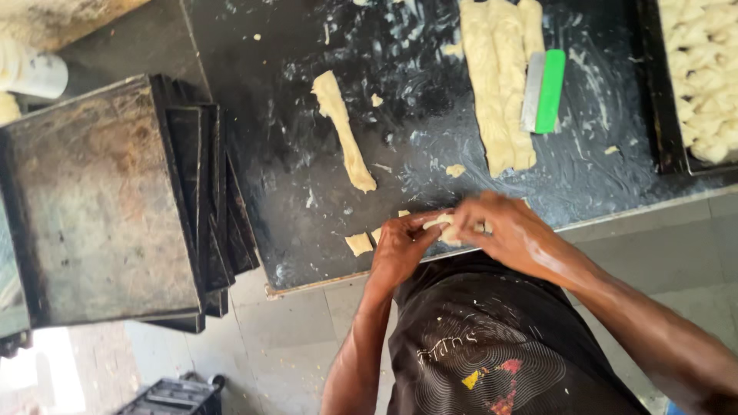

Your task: The person portions a long piece of dough with a scraper, rolls the small pieces into balls by hand, and places them onto a large metal tray; later, the person flattens a large mass of dough by hand on the workstation.

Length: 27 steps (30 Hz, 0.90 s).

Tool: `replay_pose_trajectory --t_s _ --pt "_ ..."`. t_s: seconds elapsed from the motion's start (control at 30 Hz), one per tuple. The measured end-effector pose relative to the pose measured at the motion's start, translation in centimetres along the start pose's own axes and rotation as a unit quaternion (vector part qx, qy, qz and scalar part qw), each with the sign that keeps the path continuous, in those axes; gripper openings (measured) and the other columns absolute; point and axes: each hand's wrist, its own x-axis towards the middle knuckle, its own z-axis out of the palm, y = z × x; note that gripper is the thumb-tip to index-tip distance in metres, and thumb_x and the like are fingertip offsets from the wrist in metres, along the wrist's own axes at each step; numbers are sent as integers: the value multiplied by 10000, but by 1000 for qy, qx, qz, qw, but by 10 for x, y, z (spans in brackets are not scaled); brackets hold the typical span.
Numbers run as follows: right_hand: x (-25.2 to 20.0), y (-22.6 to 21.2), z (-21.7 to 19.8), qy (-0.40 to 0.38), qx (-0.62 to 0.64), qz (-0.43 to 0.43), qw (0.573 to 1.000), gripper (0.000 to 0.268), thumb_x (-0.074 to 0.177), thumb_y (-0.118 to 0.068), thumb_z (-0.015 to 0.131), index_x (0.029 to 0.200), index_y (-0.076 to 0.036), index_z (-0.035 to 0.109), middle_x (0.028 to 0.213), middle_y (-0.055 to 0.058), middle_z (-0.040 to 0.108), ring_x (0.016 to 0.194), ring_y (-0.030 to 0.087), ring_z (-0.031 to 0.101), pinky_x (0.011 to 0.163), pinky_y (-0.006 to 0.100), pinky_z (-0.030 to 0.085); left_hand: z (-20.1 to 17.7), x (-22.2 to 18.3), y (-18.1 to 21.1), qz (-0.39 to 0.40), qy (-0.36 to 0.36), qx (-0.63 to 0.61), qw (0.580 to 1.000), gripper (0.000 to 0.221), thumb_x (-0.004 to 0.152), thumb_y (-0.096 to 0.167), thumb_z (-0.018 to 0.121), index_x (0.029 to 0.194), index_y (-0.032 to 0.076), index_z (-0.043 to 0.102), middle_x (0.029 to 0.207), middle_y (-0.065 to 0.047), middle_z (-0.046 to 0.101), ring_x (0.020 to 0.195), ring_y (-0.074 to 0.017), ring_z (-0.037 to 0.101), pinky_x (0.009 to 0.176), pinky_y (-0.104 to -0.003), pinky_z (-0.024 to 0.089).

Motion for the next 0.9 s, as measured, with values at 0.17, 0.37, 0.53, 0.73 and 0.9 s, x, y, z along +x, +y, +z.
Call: replay_pose_trajectory --t_s 0.17,0.37,0.53,0.73,0.9 --pt "5 -42 -17 89 -46 -106 989 324 833 -161 822 1134 -138 705 978 38 691 980 224 625 863 407 534 3 18 -43 301 -69 -284 908 703 905 145 747 1521 28 428 1298 -100 676 1155 -148 654 1011 -308 541" --pt "-11 -67 19 168 -258 -224 925 465 790 -49 779 1244 -56 677 1151 134 637 1006 295 610 837 439 533 -8 35 -63 240 -148 -452 846 437 1036 77 610 1462 -25 596 1242 -157 726 1077 -207 707 987 -326 588" --pt "-12 -58 27 262 -36 -163 951 352 825 -82 777 1152 -129 655 1176 86 561 1078 256 607 913 373 553 -7 20 -52 286 -95 -407 862 320 1030 81 582 1332 -11 634 1318 -120 657 1144 -203 670 965 -338 574" --pt "-9 -27 -13 109 203 100 968 207 872 -102 749 1077 -106 772 1043 71 766 955 167 724 798 298 592 1 23 -19 368 -41 -350 861 346 988 58 711 1322 14 635 1212 -91 689 1112 -184 683 974 -333 577" --pt "-24 -14 -32 180 -158 -86 967 235 876 -119 766 1108 -94 736 1018 95 671 992 244 636 806 353 589 24 53 13 271 -53 -312 909 339 991 82 647 1311 -14 707 1066 -57 780 894 -154 743 828 -319 630"
